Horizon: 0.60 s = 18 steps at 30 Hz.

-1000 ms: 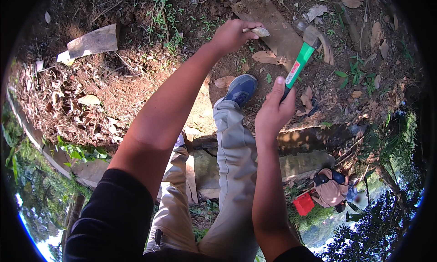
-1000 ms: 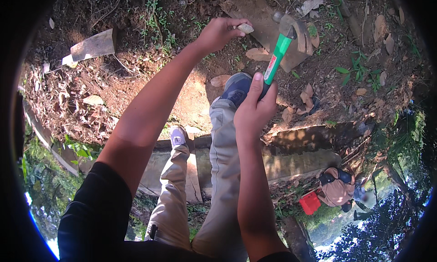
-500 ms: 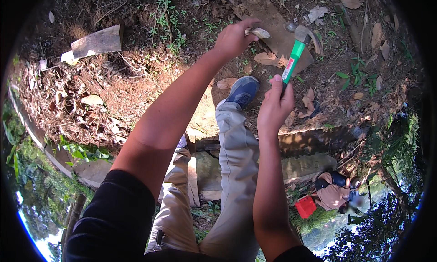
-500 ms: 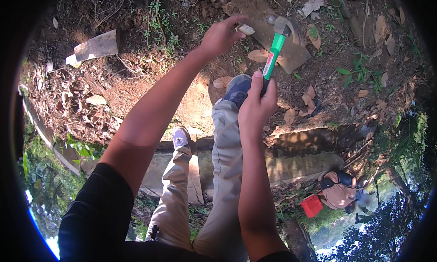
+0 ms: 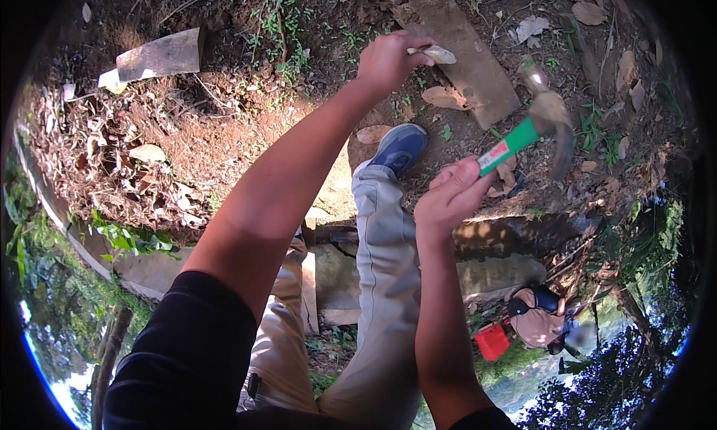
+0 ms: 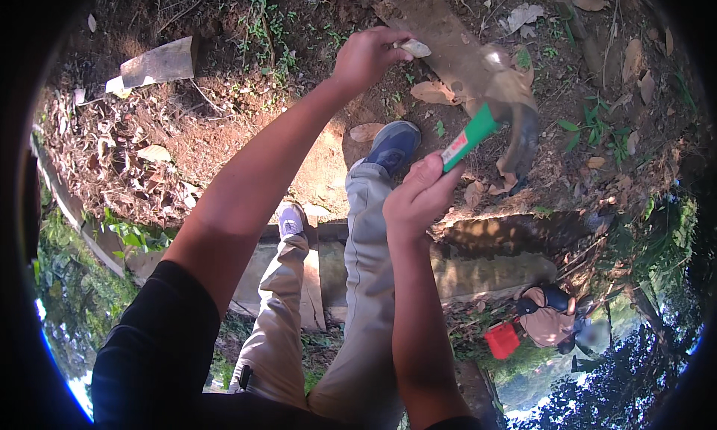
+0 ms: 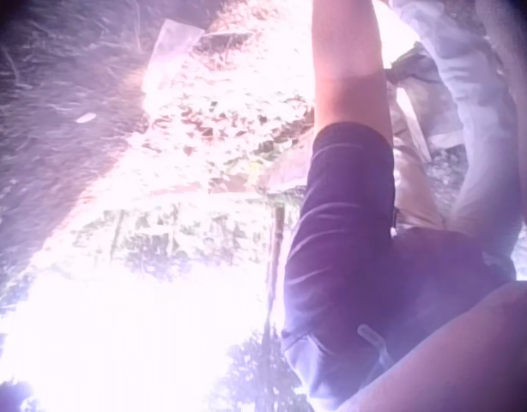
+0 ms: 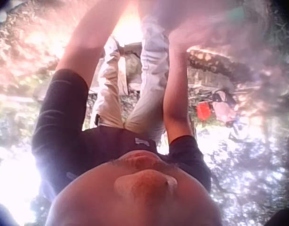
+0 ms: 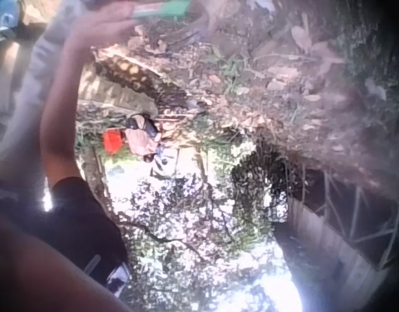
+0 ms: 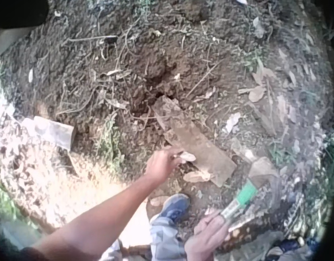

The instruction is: The person uses a hammer to split a piece of wood on the ground. They repeatedly strike the wood with the hammer, repositioning it as needed, and eventually split it into smaller pieces.

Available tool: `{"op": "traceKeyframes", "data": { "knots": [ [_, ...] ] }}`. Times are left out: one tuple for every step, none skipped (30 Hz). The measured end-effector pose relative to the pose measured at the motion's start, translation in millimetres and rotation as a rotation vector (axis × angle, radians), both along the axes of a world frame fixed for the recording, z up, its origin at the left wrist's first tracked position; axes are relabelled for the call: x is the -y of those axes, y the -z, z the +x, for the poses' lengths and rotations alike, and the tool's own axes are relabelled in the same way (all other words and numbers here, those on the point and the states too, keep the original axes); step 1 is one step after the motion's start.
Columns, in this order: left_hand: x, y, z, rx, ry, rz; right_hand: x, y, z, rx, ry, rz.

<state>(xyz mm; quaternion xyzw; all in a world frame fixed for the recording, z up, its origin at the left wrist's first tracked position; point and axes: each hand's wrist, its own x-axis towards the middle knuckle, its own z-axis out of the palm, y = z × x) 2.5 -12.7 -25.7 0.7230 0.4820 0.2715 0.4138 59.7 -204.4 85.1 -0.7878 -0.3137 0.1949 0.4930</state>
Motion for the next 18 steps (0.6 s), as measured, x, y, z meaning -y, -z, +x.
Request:
{"op": "traceKeyframes", "data": {
  "knots": [
    [-1.7, 0.7, 1.2, -0.001, -0.005, 0.013, -3.4, 6.5, 1.3, 0.117, -0.094, -0.194],
    [-1.8, 1.2, 1.4, -0.017, -0.008, -0.017, -7.6, 10.6, 2.8, 0.236, -0.187, -0.387],
    [-1.0, 2.9, 1.0, -0.033, -0.012, -0.049, -10.1, 12.7, 3.7, 0.354, -0.281, -0.583],
    [-3.2, 4.5, -1.9, -0.052, -0.023, -0.077, -14.9, 0.9, -1.8, 0.283, -0.269, -0.524],
    [-6.7, 5.9, -3.4, -0.048, -0.019, -0.073, -19.7, -8.6, -6.2, 0.267, -0.228, -0.420],
    [-5.2, 5.1, -3.9, -0.042, -0.007, -0.077, -19.1, -19.1, -11.3, 0.249, -0.178, -0.325],
    [-3.7, 4.5, -4.7, -0.036, 0.005, -0.081, -17.4, -27.0, -14.6, 0.231, -0.130, -0.231],
    [-2.4, 4.2, -5.9, -0.042, 0.007, -0.081, -14.3, -32.0, -14.6, 0.168, -0.081, -0.249],
    [-3.8, 0.5, -3.8, -0.042, 0.016, -0.074, -13.1, -25.7, -12.7, 0.223, -0.093, -0.247],
    [-4.6, -2.3, -2.5, -0.045, 0.021, -0.069, -13.8, -12.9, -9.9, 0.276, -0.109, -0.247],
    [-4.7, -4.9, -2.1, -0.066, 0.022, -0.088, -17.2, -2.6, -6.0, 0.329, -0.125, -0.246],
    [-6.9, -5.6, -2.8, -0.088, 0.016, -0.105, -30.2, 1.5, -1.1, 0.374, -0.257, -0.627],
    [-8.5, -6.2, -2.9, -0.109, 0.011, -0.123, -33.9, 4.4, -2.8, 0.374, -0.230, -0.627],
    [-9.1, -7.0, -1.9, -0.091, 0.011, -0.112, -31.5, -0.1, -5.4, 0.282, -0.185, -0.513],
    [-11.8, -4.0, -4.2, -0.079, 0.004, -0.097, -31.7, -6.5, -10.2, 0.184, -0.149, -0.394],
    [-7.1, -1.9, -5.7, -0.064, 0.009, -0.094, -27.1, -14.4, -11.6, 0.221, -0.130, -0.280],
    [-5.5, 0.2, -6.3, -0.062, 0.002, -0.081, -23.2, -21.7, -11.0, 0.257, -0.110, -0.166],
    [-6.0, 0.9, -5.9, -0.058, -0.005, -0.065, -20.3, -26.9, -11.6, 0.295, -0.090, -0.049]
  ]
}}
